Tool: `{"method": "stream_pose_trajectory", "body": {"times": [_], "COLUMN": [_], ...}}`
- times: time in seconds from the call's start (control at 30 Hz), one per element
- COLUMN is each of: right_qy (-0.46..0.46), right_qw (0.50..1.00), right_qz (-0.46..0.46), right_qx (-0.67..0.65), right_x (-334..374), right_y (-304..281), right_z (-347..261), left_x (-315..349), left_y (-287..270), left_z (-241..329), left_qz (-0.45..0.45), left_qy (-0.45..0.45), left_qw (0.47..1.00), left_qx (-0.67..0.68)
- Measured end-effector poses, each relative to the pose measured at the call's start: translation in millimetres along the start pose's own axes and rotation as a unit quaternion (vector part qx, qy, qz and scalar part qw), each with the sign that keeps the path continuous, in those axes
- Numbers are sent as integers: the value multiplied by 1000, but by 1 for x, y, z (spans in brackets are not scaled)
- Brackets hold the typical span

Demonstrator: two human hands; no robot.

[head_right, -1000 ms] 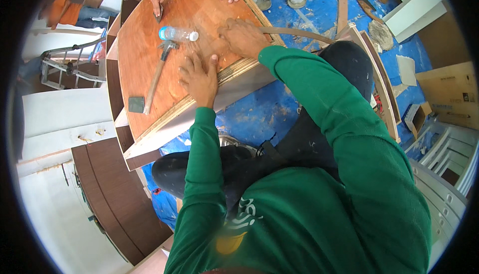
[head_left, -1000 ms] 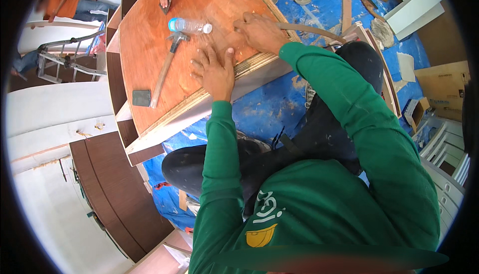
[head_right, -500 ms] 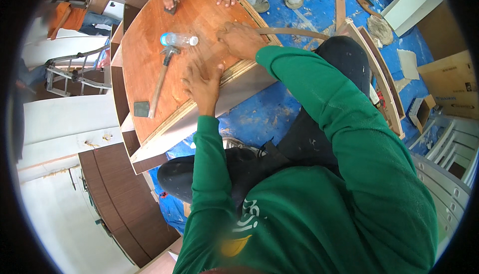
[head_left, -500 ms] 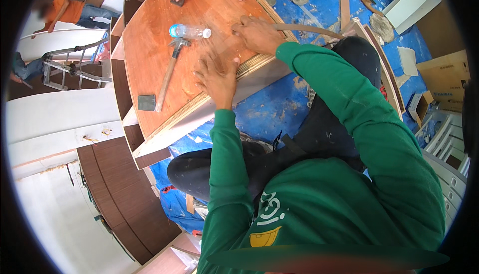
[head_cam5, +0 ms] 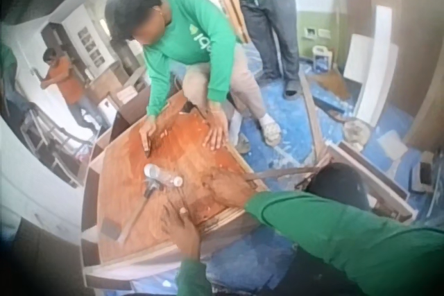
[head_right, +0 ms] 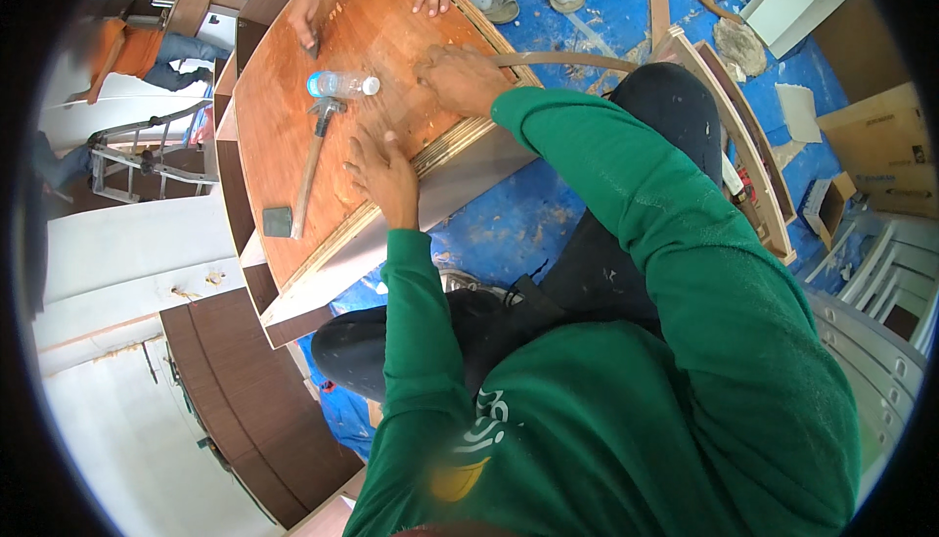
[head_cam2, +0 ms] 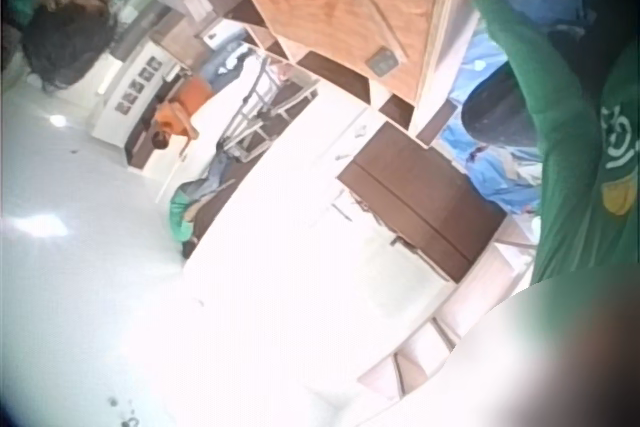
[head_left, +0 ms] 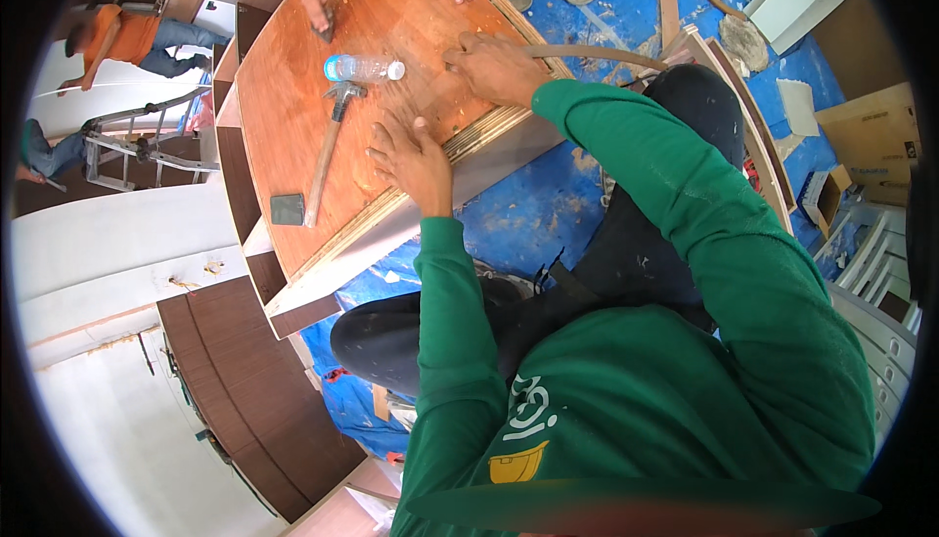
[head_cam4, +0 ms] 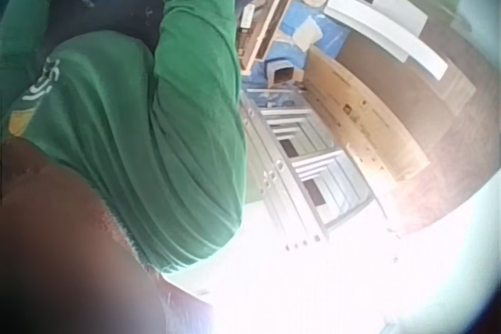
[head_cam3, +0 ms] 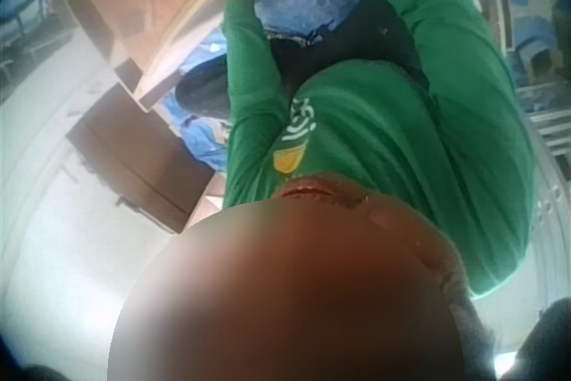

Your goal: The person is assembling a wooden cabinet by attaching a thin wooden strip to the edge of a tabletop. They use their hands to align and press the strip into place while other workers are visible in the background.

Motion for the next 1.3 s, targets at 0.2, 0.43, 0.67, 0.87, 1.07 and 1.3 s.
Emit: {"method": "stream_pose_trajectory", "body": {"times": [0.2, 0.43, 0.67, 0.87, 1.07, 1.3], "right_qy": [-3, 0, 5, 1, 2, -34], "right_qw": [1000, 1000, 1000, 1000, 1000, 997], "right_qz": [7, -11, -6, 8, -3, 69], "right_qx": [3, 1, -11, -3, -18, 6], "right_x": [0, 0, 1, -1, -3, 1], "right_y": [-1, 1, 1, 0, -2, -6], "right_z": [-1, 0, 4, 1, -4, -11], "left_x": [-15, -39, -12, -24, -30, 52], "left_y": [5, -30, -26, -8, 9, -46], "left_z": [13, 34, 44, 77, 68, 45], "left_qz": [-7, 73, -44, -87, -116, -328], "left_qy": [26, 128, 189, 287, 327, 14], "left_qw": [994, 989, 980, 945, 929, 938], "left_qx": [-105, 15, -50, -131, -125, 114]}}
Point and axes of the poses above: each hand's wrist, its own x-axis away from the middle knuckle, its own y-axis out of the palm, z = x × y, the point moved 10 cm from there along -x, towards the middle knuckle, and after that the axes turned 14 degrees about x, right-handed, at the moved point
